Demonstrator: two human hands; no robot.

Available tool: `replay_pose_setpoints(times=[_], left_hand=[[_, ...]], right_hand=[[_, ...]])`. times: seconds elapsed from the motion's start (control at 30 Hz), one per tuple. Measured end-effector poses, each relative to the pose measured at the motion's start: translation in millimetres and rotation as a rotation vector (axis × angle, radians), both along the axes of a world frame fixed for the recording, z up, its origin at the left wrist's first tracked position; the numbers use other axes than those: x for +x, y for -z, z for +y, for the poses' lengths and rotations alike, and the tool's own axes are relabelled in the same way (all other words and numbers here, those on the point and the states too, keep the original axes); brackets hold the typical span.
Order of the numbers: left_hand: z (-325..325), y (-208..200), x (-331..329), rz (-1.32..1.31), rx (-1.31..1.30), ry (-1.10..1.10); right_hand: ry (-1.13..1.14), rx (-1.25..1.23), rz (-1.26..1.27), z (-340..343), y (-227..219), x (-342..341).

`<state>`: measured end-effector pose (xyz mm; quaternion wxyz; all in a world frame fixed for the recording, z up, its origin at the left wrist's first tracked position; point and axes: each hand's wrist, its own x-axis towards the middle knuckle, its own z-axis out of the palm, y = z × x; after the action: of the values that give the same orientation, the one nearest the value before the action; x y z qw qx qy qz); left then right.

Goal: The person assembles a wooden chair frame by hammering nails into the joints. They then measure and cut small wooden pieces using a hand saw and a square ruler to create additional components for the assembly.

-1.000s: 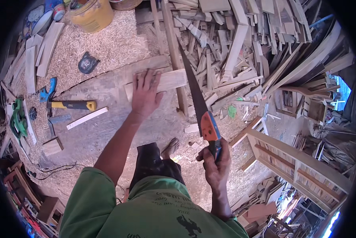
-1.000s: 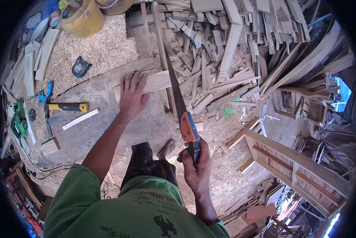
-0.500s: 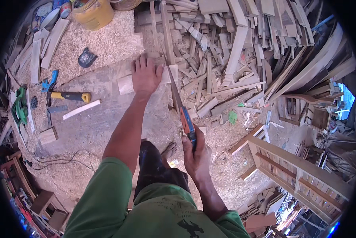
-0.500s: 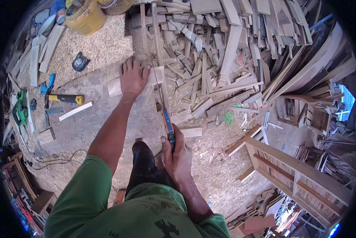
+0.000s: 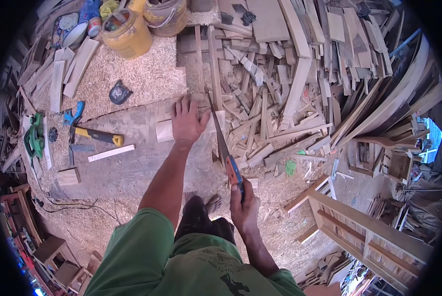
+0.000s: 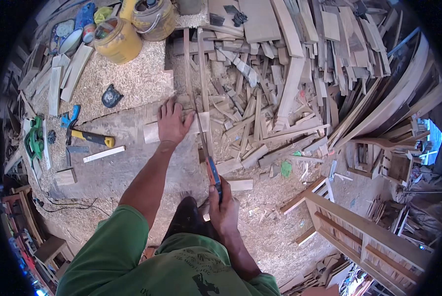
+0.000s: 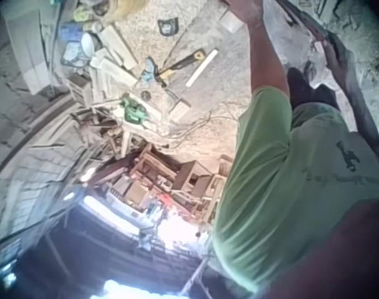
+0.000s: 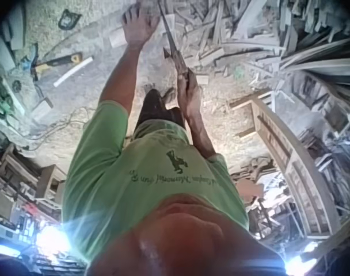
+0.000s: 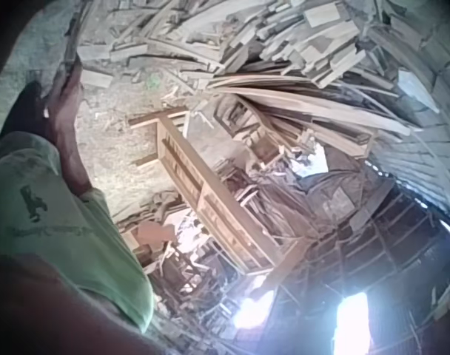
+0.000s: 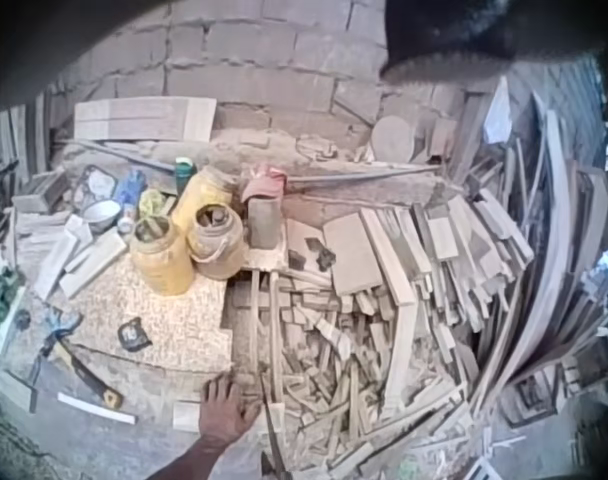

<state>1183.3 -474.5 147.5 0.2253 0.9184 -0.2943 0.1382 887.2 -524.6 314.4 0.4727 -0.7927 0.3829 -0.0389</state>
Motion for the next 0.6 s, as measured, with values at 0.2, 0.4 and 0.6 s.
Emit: replay_pose_setpoints(times=[0.2,0.4,0.6], left_hand=[[1,0,0,0.015,0.002,-0.012],[-2,0,0,0.077,-0.006,-0.002],[3,4,2,0.055,0.025,-0.044]], right_hand=[[0.025,0.106,0.060,7,-20,-28],[0.003,-0.036,-0.046,-10,14,52],[0.026,0.012,0.106,22,-54,-29]])
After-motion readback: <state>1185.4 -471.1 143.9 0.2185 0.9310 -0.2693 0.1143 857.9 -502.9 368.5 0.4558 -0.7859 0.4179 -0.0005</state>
